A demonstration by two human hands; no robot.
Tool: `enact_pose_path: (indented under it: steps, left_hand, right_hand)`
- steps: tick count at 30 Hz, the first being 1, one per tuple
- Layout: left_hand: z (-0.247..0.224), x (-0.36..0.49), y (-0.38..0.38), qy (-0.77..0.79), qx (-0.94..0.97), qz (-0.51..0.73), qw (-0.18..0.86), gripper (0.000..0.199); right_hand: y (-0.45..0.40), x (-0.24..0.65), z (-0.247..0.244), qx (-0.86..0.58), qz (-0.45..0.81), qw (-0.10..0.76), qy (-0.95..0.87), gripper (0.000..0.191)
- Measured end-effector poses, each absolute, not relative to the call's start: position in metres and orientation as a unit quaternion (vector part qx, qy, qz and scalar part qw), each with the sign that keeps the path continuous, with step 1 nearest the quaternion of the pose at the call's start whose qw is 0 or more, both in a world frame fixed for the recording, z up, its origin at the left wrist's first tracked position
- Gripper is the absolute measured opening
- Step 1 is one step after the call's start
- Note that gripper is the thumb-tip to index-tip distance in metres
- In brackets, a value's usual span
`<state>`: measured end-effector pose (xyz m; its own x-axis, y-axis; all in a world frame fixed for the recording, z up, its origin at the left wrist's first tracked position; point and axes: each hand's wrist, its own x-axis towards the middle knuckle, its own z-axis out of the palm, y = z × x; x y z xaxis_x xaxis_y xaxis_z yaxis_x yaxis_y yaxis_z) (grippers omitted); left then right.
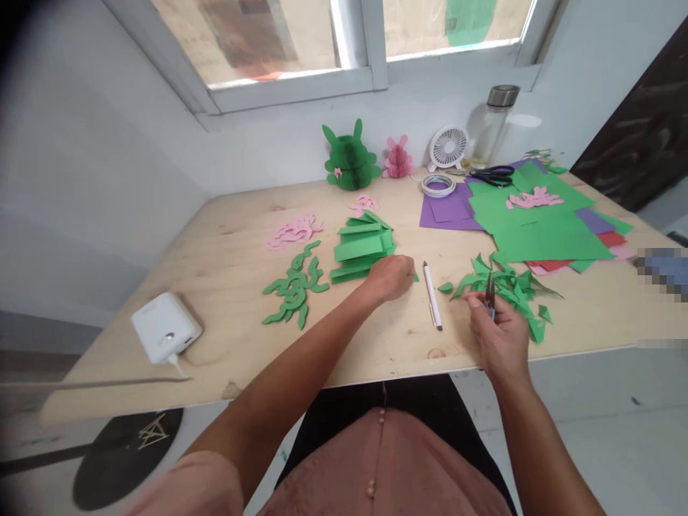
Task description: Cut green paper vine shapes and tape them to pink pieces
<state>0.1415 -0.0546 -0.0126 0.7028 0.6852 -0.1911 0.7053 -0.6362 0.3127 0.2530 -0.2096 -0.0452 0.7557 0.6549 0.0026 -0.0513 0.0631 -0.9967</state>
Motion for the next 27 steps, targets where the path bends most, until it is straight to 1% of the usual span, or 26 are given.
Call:
enact_pose_path:
  steps: [5, 9, 12, 15, 19, 23, 27]
  left_hand:
    - [-0.009, 0.139, -0.059, 0.395, 0.9, -0.034, 0.183, 0.022]
    - [-0.005, 0.149, -0.073, 0.379, 0.907, 0.006, 0.183, 0.023]
    - [-0.005, 0.162, -0.085, 0.319, 0.934, 0.018, 0.158, 0.025]
    - [-0.01, 0.173, -0.094, 0.261, 0.959, 0.036, 0.108, 0.024]
    - [-0.018, 0.184, -0.097, 0.257, 0.961, 0.064, 0.085, 0.024]
    - [-0.02, 0.195, -0.096, 0.26, 0.957, 0.077, 0.104, 0.026]
    - [-0.016, 0.202, -0.092, 0.254, 0.948, 0.044, 0.188, 0.02]
  right_hand:
    - [-0.21, 0.253, -0.045, -0.632, 0.255, 0.692, -0.237, 0.024]
    - [-0.209, 0.252, -0.045, -0.631, 0.249, 0.695, -0.239, 0.023]
    - [-0.209, 0.252, -0.045, -0.634, 0.246, 0.692, -0.242, 0.024]
    - [-0.209, 0.253, -0.045, -0.63, 0.247, 0.696, -0.241, 0.024]
    - [-0.21, 0.252, -0.045, -0.62, 0.245, 0.706, -0.24, 0.02]
    - [-0.209, 0.25, -0.044, -0.62, 0.237, 0.71, -0.236, 0.015]
    - [-0.209, 0.25, -0.044, -0.621, 0.23, 0.713, -0.23, 0.014]
